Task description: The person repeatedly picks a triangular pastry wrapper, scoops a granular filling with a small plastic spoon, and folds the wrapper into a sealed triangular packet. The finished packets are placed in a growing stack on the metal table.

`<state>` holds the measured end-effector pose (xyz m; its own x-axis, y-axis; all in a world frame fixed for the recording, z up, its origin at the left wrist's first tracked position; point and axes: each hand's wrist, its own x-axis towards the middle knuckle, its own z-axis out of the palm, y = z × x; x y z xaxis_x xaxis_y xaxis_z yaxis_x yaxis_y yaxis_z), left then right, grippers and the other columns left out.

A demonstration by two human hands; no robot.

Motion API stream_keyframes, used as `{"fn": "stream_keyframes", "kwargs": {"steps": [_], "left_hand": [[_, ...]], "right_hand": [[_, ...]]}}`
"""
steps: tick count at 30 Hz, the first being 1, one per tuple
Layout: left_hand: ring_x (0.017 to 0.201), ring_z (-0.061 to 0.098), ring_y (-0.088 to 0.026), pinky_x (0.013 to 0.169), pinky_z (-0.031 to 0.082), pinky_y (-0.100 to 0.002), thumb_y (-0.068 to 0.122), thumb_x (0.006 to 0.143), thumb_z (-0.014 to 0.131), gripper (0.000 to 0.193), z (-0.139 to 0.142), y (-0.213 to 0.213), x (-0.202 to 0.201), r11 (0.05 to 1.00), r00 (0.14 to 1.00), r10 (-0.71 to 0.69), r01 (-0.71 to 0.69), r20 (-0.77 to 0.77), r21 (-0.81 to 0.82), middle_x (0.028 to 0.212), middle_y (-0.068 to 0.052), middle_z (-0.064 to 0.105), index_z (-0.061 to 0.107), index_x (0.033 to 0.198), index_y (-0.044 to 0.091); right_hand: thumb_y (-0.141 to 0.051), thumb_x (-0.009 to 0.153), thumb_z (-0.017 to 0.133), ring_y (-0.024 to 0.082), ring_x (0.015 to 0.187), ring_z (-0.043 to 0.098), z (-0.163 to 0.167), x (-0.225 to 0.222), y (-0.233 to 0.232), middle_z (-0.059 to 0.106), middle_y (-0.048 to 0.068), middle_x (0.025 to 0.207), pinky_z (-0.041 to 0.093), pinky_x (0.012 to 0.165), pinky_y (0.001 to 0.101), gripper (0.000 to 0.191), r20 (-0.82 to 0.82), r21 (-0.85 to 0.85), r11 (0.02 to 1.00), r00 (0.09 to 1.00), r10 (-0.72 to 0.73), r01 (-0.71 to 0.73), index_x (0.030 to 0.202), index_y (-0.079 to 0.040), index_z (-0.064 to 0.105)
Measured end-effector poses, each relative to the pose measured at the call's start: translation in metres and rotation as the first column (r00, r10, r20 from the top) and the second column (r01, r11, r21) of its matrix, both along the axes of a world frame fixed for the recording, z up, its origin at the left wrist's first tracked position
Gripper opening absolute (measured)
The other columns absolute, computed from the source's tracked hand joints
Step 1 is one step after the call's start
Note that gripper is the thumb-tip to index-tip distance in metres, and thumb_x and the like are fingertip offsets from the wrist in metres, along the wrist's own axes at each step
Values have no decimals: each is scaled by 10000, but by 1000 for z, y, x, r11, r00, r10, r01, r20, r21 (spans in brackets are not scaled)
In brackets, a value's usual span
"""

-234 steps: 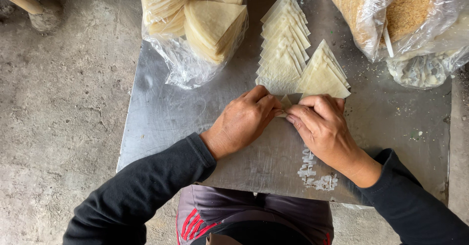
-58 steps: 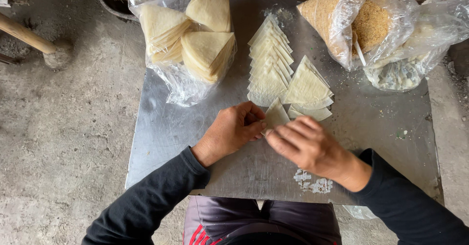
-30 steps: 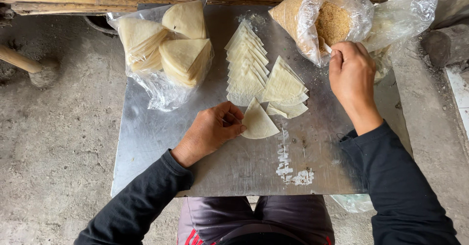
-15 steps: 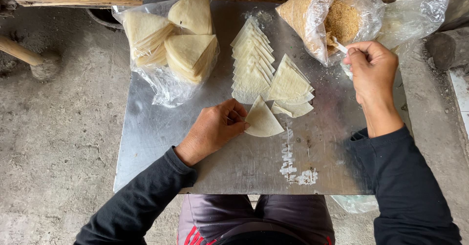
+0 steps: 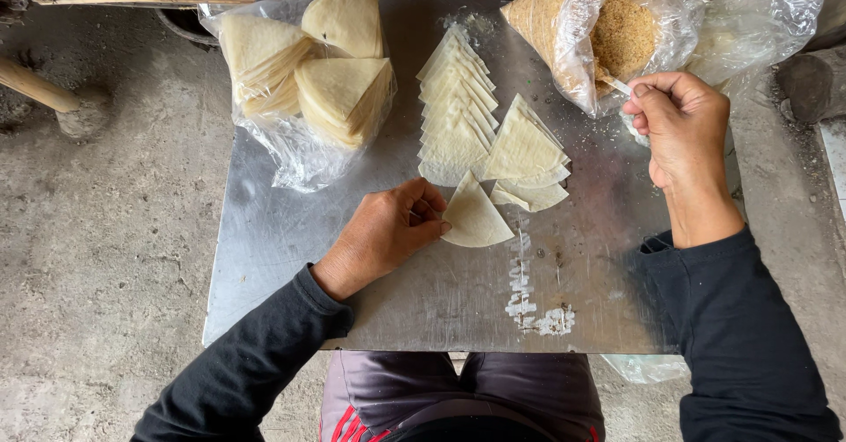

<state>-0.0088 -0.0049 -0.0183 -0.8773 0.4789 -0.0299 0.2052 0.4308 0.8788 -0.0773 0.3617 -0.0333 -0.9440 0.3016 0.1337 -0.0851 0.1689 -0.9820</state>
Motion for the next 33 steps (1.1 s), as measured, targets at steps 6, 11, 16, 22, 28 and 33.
{"fn": "stream_keyframes", "kwargs": {"steps": [6, 11, 16, 22, 28, 33], "left_hand": [[748, 734, -129, 691, 602, -269, 169, 884, 759, 231, 0, -1, 0, 1000, 1000, -7, 7, 22, 0, 862, -54, 760, 674, 1049, 32], [798, 752, -141, 742, 615, -274, 174, 879, 761, 235, 0, -2, -2, 1000, 1000, 2, -2, 14, -31, 892, -60, 765, 673, 1053, 43], [813, 753, -145, 752, 618, -283, 163, 878, 761, 228, -5, -5, -3, 1000, 1000, 6, -6, 29, -1, 897, -61, 762, 667, 1047, 41], [784, 752, -137, 727, 618, -274, 151, 881, 753, 212, -9, -6, -2, 999, 999, 16, -17, 33, 45, 887, -59, 758, 660, 1039, 44], [763, 751, -145, 698, 601, -287, 146, 873, 753, 214, -7, -5, -3, 999, 999, 23, -25, 40, 39, 880, -72, 756, 652, 1031, 42], [756, 753, -148, 694, 604, -292, 148, 880, 744, 201, -5, -5, -2, 999, 997, 18, -21, 72, 45, 874, -77, 756, 655, 1023, 39]], "right_hand": [[43, 1064, 652, 73, 770, 651, -1, 3, 7, 711, 67, 939, 516, 677, 196, 73, -56, -32, 999, 998, -3, 1, 1083, 4, 711], [66, 1118, 639, 102, 859, 664, 6, 18, 7, 704, 91, 1018, 526, 761, 220, 70, -156, -32, 999, 988, 20, -25, 1144, 25, 690], [95, 1129, 597, 110, 885, 667, 10, 50, -6, 694, 122, 1044, 520, 779, 212, 74, -167, -80, 986, 977, 133, -148, 1159, 63, 657], [38, 1046, 596, 109, 818, 671, -7, 85, -41, 716, 113, 966, 544, 731, 240, 118, -14, 59, 920, 921, 389, -388, 1146, 36, 659], [-24, 943, 674, 99, 666, 638, -14, 104, -80, 746, 45, 868, 473, 539, 252, 169, 172, 403, 771, 868, 465, -493, 1108, -29, 709], [-11, 930, 684, 95, 763, 686, -15, 102, -91, 696, 37, 888, 528, 642, 248, 144, 1, 611, 677, 855, 518, -410, 1072, -37, 678]]}}
